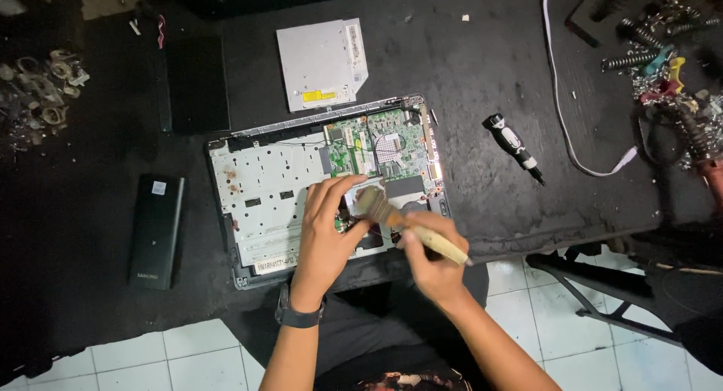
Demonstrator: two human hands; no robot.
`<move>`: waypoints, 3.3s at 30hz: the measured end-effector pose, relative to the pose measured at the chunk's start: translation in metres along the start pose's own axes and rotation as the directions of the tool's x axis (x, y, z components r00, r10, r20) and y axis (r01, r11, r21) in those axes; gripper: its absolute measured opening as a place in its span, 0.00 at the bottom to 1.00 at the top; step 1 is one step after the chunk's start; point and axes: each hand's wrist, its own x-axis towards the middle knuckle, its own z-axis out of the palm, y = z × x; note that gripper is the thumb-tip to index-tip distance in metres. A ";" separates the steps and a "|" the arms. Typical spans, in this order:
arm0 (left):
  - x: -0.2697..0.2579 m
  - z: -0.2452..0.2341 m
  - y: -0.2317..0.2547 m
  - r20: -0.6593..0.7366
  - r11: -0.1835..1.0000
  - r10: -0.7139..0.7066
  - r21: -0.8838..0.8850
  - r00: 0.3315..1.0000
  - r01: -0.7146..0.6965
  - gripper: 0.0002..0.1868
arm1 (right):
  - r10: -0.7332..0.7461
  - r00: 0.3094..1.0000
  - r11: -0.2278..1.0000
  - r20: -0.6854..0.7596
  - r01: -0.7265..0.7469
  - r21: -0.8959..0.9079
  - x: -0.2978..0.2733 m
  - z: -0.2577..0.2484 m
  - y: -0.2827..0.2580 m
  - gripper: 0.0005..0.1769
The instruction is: Disassembling and cleaning the internal components of a laptop on a repair bench.
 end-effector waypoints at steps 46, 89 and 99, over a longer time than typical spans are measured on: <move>0.000 0.001 -0.004 -0.027 0.996 0.086 0.001 0.996 -0.086 0.27 | -0.007 0.998 0.990 0.063 -0.002 0.141 -0.006 0.000 0.011 0.06; -0.004 0.008 -0.016 0.029 0.987 0.033 0.154 0.999 -0.038 0.28 | -0.091 0.989 0.985 0.114 0.073 0.159 -0.006 -0.005 0.008 0.19; 0.001 0.000 0.006 0.018 0.999 -0.032 0.020 0.999 0.032 0.32 | -0.112 0.993 0.982 0.026 0.106 0.154 0.001 -0.002 0.006 0.16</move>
